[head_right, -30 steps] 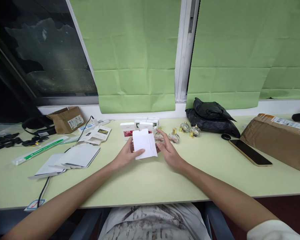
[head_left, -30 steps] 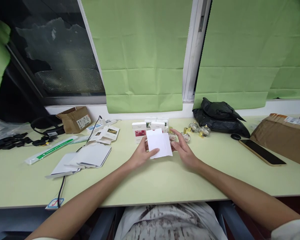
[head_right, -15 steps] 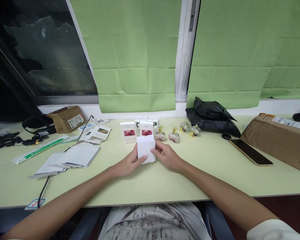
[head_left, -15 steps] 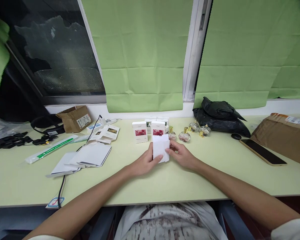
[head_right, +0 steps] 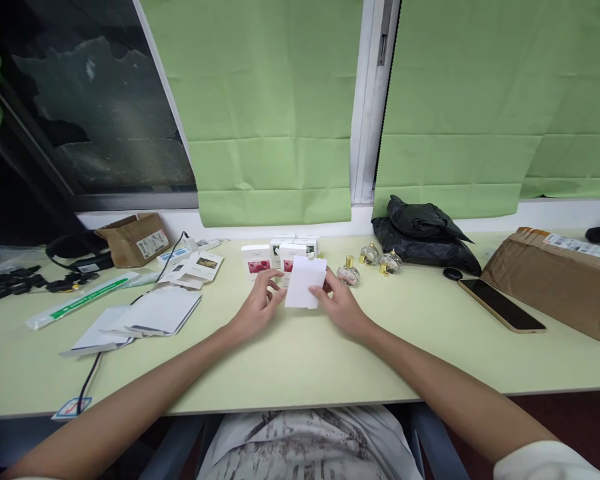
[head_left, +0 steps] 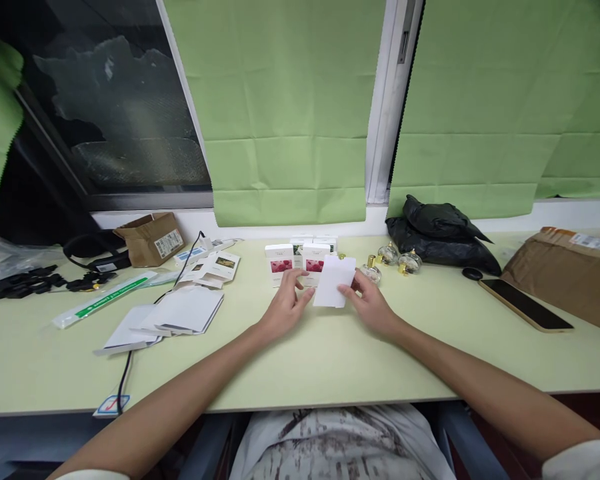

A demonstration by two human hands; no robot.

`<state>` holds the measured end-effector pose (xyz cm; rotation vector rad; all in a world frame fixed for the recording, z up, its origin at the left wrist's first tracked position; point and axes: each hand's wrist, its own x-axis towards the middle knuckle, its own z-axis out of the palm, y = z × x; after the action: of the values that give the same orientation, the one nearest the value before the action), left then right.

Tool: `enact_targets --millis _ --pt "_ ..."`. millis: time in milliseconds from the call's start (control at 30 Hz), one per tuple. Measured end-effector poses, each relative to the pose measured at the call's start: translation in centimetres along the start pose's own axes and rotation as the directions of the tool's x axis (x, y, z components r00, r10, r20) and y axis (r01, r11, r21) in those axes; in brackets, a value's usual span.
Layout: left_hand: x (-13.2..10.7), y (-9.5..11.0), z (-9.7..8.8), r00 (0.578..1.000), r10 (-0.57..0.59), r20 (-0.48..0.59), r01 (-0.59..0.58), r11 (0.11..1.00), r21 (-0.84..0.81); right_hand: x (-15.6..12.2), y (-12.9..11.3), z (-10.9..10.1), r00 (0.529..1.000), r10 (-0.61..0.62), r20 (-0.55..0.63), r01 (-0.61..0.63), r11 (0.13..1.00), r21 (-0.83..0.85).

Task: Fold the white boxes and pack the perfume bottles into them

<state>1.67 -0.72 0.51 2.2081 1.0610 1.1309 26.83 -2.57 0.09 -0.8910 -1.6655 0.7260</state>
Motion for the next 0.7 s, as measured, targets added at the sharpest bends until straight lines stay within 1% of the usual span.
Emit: enact_targets --millis 33,67,167,233,367,533,700 --pt "0.2 -0.5 0.0 1.0 -0.018 -0.019 0.018 0.999 0.03 0.2 0.3 -0.1 0.999 0.004 -0.039 -0.003 1.0 0.011" --pt "0.4 -1.0 0.1 0.999 -0.031 -0.016 0.032 0.998 0.051 0.4 0.7 -0.2 0.996 0.011 -0.084 -0.009 1.0 0.017" --pt "0.7 -2.0 0.1 0.997 -0.066 0.052 0.061 0.995 0.081 0.9 1.8 -0.4 0.977 0.04 -0.208 -0.039 0.999 0.01" --pt "0.9 -2.2 0.0 0.992 -0.092 0.091 0.084 0.992 0.09 1.1 2.3 -0.6 0.968 0.056 -0.246 -0.058 0.998 0.002" --pt "1.5 -2.2 -0.4 0.979 -0.133 0.152 0.123 0.99 0.074 1.3 2.4 -0.7 0.96 0.075 -0.27 -0.077 0.997 0.004" --pt "2.3 -2.4 -1.0 0.975 -0.113 0.191 0.117 0.993 -0.012 1.5 2.5 -0.7 0.953 0.081 -0.292 -0.065 0.996 0.065" --pt "2.8 -2.8 -1.6 0.968 -0.116 0.221 0.132 0.99 -0.058 1.7 3.1 -0.9 0.946 0.104 -0.306 -0.083 0.993 0.08"
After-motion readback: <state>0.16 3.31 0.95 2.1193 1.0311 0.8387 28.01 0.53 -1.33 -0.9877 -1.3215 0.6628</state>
